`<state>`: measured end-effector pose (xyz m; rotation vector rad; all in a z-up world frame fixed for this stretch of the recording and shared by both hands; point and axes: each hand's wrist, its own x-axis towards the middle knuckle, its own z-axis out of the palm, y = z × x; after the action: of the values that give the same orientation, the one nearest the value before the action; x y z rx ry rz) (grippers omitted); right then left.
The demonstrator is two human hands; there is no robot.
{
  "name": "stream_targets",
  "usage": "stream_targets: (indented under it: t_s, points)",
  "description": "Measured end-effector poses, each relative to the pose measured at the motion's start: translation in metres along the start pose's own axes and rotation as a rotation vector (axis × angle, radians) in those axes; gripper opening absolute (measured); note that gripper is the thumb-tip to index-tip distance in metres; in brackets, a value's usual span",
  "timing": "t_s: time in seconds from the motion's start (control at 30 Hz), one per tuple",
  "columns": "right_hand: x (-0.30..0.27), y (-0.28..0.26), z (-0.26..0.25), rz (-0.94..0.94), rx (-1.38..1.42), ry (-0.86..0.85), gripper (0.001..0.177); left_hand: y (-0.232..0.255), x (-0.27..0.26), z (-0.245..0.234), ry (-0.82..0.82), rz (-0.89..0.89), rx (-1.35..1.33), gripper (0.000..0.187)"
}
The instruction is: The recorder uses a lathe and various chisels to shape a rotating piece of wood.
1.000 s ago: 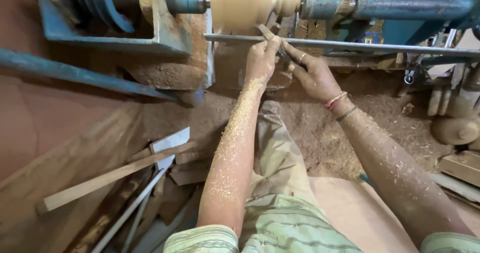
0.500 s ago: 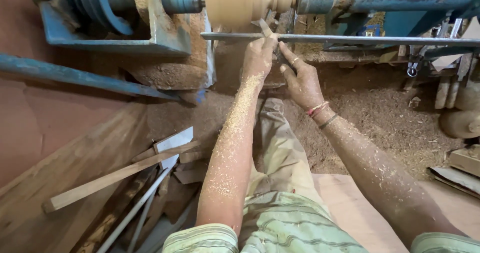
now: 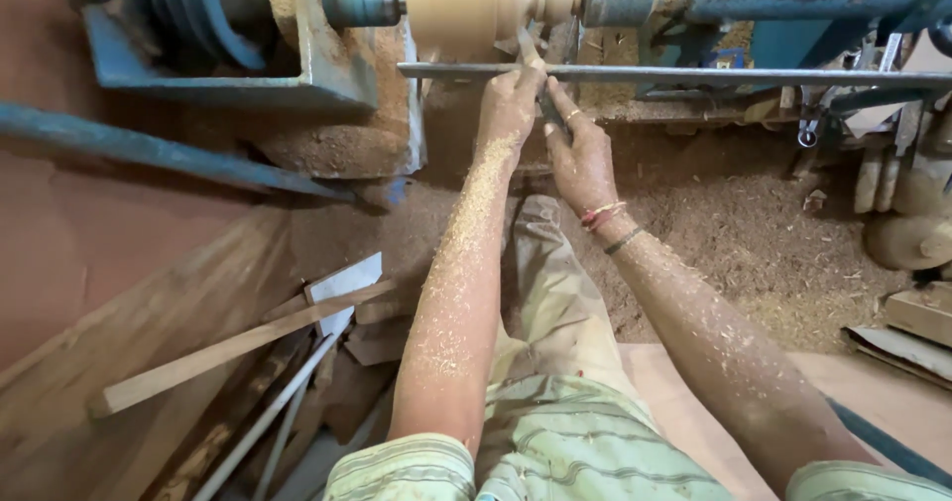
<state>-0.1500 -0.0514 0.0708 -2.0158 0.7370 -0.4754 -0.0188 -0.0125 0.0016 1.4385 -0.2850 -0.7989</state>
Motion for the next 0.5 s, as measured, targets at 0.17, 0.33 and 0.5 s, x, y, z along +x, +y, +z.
stream_targets:
  t_s: [0.17,0.33,0.5]
  points:
    - [0.005,-0.017,-0.013,0.165,0.039,-0.073,0.058,-0.003,0.001,0.0,0.011,0.027,0.069,0.052]
    - [0.02,0.005,-0.037,0.117,-0.029,-0.233,0.055,-0.003,0.001,0.003,0.019,0.042,0.037,0.047]
    - [0.04,-0.03,-0.055,0.27,-0.214,-0.428,0.057,0.005,-0.003,0.006,0.08,0.004,0.125,0.045]
